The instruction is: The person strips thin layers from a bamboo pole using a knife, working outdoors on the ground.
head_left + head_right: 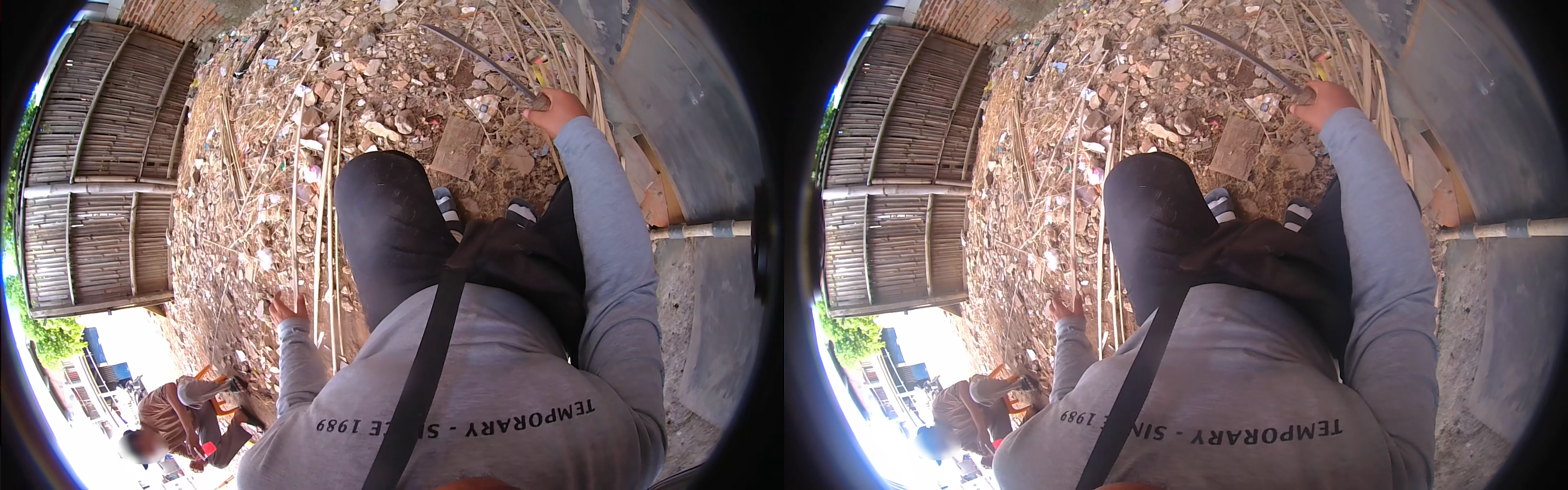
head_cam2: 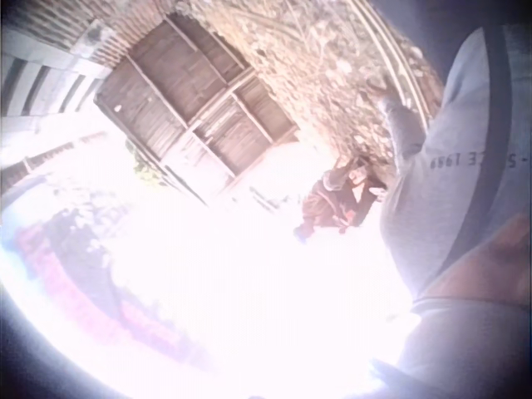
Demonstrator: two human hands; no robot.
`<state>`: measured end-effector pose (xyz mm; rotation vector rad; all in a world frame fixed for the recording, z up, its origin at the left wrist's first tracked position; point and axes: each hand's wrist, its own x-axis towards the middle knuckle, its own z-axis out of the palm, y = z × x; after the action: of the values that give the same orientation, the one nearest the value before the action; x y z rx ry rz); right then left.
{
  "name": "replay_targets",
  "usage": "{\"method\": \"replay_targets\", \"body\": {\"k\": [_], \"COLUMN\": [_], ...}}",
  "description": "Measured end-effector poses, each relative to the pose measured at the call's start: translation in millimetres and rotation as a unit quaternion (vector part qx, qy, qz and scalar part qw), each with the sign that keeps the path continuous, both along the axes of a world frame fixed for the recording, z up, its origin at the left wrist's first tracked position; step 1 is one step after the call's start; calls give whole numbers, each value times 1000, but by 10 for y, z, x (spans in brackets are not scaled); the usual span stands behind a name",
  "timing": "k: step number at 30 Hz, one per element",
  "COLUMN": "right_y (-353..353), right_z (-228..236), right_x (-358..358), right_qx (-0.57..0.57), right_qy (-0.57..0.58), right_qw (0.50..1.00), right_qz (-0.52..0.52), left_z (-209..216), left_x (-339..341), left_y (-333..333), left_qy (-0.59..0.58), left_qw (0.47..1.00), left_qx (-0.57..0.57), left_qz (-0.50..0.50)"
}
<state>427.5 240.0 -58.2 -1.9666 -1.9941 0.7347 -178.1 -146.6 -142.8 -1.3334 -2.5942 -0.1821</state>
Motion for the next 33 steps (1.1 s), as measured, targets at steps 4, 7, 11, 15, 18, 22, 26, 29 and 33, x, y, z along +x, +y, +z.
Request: {"method": "replay_targets", "body": {"k": [4, 7, 11, 15, 18, 22, 26, 29, 33], "right_y": [7, 1, -11, -96, -190, -819, -1717, -2500, -2894], "right_z": [-25, -47, 106, 130, -183, -815, -1846, -2553, -2781], "right_x": [30, 58, 247, 736, 1294, 1944, 2322, 2210, 2205], "right_qx": [17, 43, 98, 127, 224, 151, -120, -127, -241], "right_qy": [-7, -24, -8, 24, 37, -89, -125, -34, 60], "right_qw": [1000, 999, 994, 986, 963, 960, 955, 941, 899], "right_qz": [-10, -18, -38, -106, -142, -218, -242, -313, -361], "left_z": [-180, -669, -1403, -1577, -1706, -1785, -1832, -1816, -1777], "left_x": [-64, -308, -232, 245, 334, 356, 461, 582, 684], "left_y": [77, -27, -470, -801, -789, -520, -124, 227, 563], "left_qy": [-77, -317, -627, -714, -729, -735, -741, -745, -747], "left_qw": [995, 945, 748, 647, 637, 640, 643, 645, 650], "left_qx": [-20, 2, -90, -89, -65, -37, -12, -5, -6], "left_qz": [54, 79, 198, 252, 244, 221, 193, 168, 140]}}
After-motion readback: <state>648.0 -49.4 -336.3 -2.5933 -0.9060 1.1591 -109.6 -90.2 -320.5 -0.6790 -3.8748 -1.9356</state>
